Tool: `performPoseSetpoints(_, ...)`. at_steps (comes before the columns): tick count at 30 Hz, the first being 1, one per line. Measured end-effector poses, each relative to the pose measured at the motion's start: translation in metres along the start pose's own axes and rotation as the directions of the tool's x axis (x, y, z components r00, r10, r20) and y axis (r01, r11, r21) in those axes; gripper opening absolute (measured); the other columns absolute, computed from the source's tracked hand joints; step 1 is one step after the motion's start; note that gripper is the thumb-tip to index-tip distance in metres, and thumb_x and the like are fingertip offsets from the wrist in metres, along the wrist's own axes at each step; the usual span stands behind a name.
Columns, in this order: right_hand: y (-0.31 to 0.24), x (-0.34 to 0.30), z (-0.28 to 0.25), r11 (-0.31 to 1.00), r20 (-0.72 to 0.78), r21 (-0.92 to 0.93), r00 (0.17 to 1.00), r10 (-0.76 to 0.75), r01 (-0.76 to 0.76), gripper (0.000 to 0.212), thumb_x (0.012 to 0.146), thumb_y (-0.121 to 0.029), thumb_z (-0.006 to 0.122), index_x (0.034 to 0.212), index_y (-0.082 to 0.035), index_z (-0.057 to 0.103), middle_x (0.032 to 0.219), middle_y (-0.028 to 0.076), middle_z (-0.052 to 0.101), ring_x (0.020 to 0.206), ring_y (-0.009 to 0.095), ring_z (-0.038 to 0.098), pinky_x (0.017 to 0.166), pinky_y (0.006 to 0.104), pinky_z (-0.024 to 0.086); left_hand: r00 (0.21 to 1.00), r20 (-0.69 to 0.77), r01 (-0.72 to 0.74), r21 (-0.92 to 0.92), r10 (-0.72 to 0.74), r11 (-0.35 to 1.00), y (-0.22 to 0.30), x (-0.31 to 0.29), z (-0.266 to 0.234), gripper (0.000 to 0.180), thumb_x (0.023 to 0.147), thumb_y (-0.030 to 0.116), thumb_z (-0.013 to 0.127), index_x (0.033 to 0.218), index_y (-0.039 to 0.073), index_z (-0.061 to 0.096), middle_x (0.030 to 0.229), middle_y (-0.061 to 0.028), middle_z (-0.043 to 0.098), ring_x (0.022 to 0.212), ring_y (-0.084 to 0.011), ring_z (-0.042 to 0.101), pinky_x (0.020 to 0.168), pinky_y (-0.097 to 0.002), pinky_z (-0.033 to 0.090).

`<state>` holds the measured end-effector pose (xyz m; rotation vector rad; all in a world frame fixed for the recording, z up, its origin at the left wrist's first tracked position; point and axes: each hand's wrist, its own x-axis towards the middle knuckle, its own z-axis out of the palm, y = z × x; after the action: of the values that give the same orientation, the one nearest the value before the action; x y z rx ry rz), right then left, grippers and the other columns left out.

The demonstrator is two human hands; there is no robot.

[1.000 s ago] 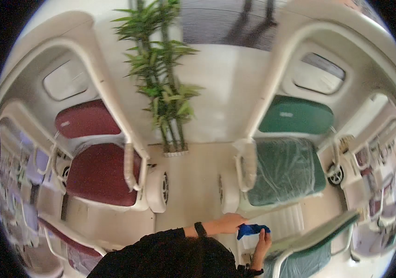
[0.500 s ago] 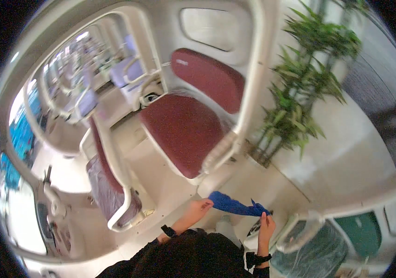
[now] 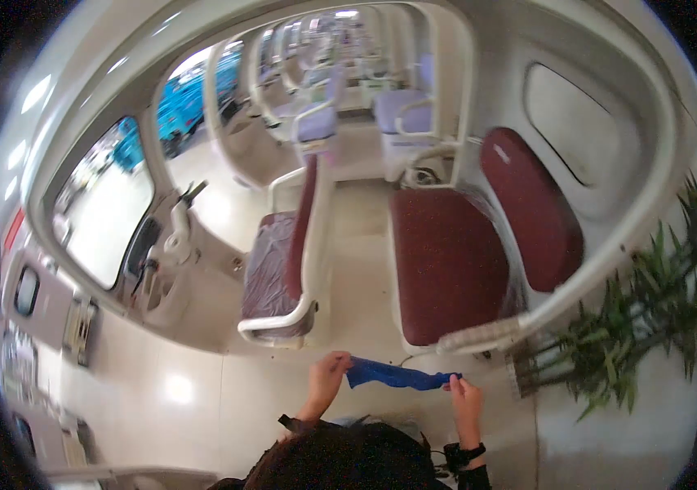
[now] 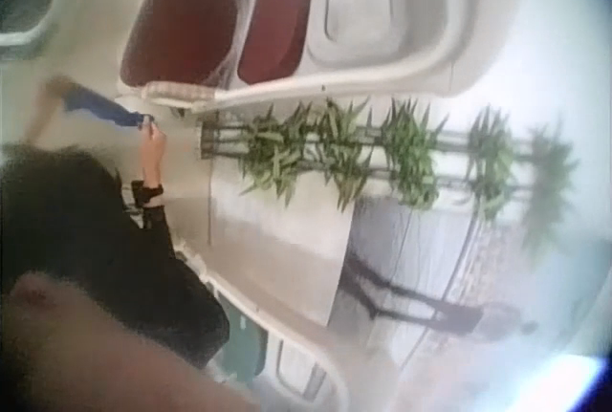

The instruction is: Cleaning the exterior frame and interior seats of small electric transit vehicles using a blue cloth.

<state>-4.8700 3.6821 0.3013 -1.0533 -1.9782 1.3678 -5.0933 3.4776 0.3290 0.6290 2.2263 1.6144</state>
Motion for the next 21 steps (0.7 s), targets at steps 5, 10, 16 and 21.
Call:
performPoseSetpoints(5, -0.024, 0.029, 0.062, 0.983, 0.304, 0.168, 0.952, 0.024, -0.079, 0.042, 0.098, -0.03, 0.055, 0.079, 0.007, 0.065, 0.078, 0.008, 0.07, 0.072, 0.011, 0.061, 0.068, 0.0271, 0.048, 0.954, -0.296, 0.038, -0.049, -0.051, 0.998, 0.001, -0.008, -0.047, 0.022, 0.095, 0.017, 0.059, 0.104, -0.003, 0.065, 0.084, -0.0106, 0.07, 0.079, -0.0144, 0.067, 0.071, -0.028, 0.052)
performPoseSetpoints(10, -0.073, 0.066, 0.122, 0.983, 0.32, 0.173, 0.94, -0.119, 0.065, 0.036, 0.098, -0.026, 0.055, 0.085, 0.005, 0.067, 0.075, 0.003, 0.067, 0.073, 0.008, 0.058, 0.07, 0.0246, 0.047, 0.906, -0.418, 0.054, -0.032, -0.062, 0.998, 0.007, 0.029, -0.093, 0.025, 0.095, 0.018, 0.06, 0.11, -0.001, 0.063, 0.092, -0.0116, 0.07, 0.082, -0.0133, 0.065, 0.072, -0.0262, 0.05)
performPoseSetpoints(16, -0.123, 0.134, 0.205, 0.87, 0.203, 0.48, 0.951, -0.233, 0.111, 0.04, 0.099, -0.03, 0.054, 0.104, 0.008, 0.062, 0.106, 0.015, 0.067, 0.095, 0.015, 0.061, 0.086, 0.0296, 0.047, 0.886, -0.414, -0.309, -0.194, 0.207, 0.931, 0.006, 0.142, -0.137, 0.042, 0.091, 0.008, 0.057, 0.132, -0.001, 0.049, 0.121, -0.02, 0.06, 0.114, -0.0245, 0.059, 0.095, -0.0333, 0.044)
performPoseSetpoints(21, -0.14, 0.192, 0.31, 0.919, 0.212, 0.198, 0.9, -0.38, 0.341, 0.044, 0.098, -0.028, 0.053, 0.126, 0.006, 0.049, 0.129, 0.021, 0.052, 0.119, 0.025, 0.05, 0.102, 0.0345, 0.038, 0.903, -0.234, -0.326, 0.173, 0.36, 0.93, -0.032, 0.222, -0.113, 0.075, 0.08, 0.01, 0.067, 0.142, -0.008, 0.029, 0.135, -0.0273, 0.046, 0.127, -0.0386, 0.045, 0.106, -0.0426, 0.036)
